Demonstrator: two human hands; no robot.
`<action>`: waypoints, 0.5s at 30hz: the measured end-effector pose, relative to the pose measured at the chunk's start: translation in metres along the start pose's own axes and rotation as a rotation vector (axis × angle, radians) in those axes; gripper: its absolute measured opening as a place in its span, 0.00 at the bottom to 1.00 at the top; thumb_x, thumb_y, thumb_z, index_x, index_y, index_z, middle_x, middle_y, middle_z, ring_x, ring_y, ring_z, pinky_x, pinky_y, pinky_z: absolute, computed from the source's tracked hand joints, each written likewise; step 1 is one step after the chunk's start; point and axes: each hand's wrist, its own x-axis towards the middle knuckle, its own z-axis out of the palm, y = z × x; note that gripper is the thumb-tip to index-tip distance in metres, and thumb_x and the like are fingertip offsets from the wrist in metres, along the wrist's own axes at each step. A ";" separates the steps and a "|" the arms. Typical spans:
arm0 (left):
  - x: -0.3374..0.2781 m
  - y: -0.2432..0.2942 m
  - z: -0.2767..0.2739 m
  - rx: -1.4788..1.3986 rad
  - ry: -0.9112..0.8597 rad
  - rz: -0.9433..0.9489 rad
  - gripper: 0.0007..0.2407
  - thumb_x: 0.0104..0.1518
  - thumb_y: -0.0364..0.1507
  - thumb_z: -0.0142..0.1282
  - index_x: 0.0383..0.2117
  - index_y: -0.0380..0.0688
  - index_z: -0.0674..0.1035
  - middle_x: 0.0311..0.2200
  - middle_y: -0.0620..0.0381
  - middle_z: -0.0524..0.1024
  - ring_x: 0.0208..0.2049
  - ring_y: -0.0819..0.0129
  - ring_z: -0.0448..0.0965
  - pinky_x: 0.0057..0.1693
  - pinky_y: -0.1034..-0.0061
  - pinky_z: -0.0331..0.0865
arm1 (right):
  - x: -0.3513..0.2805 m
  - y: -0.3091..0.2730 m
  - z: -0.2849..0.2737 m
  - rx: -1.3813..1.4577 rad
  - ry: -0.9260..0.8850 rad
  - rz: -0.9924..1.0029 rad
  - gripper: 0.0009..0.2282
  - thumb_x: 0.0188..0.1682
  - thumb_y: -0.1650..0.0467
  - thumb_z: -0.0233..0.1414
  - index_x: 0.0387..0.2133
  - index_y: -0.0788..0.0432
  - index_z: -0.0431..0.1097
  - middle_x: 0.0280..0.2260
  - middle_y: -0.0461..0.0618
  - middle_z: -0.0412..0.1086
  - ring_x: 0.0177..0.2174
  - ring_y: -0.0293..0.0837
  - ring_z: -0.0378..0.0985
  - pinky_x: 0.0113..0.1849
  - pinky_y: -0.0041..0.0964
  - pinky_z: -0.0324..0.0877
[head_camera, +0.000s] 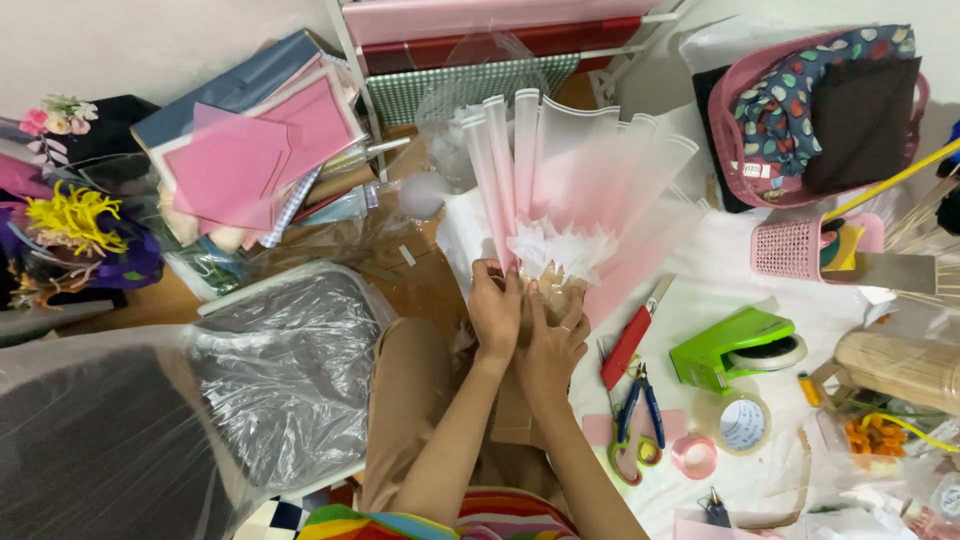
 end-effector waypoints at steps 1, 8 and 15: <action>0.001 -0.001 0.001 0.002 -0.001 0.001 0.08 0.59 0.34 0.57 0.39 0.52 0.71 0.34 0.53 0.82 0.38 0.50 0.84 0.43 0.58 0.77 | 0.000 -0.001 -0.001 0.002 0.000 0.001 0.32 0.41 0.60 0.62 0.62 0.29 0.61 0.66 0.54 0.40 0.59 0.66 0.47 0.46 0.59 0.62; -0.008 0.004 -0.002 -0.008 0.017 0.033 0.07 0.59 0.33 0.57 0.37 0.50 0.72 0.31 0.50 0.82 0.36 0.47 0.83 0.42 0.57 0.75 | -0.001 -0.002 -0.003 -0.043 -0.003 -0.001 0.34 0.41 0.62 0.61 0.64 0.28 0.58 0.66 0.54 0.40 0.59 0.65 0.47 0.46 0.56 0.63; -0.007 -0.003 0.002 0.016 0.058 0.134 0.07 0.58 0.32 0.59 0.33 0.49 0.73 0.28 0.49 0.81 0.31 0.48 0.84 0.39 0.58 0.76 | 0.000 -0.001 -0.002 -0.021 -0.020 -0.004 0.35 0.41 0.64 0.61 0.65 0.30 0.57 0.66 0.55 0.39 0.59 0.66 0.47 0.47 0.57 0.62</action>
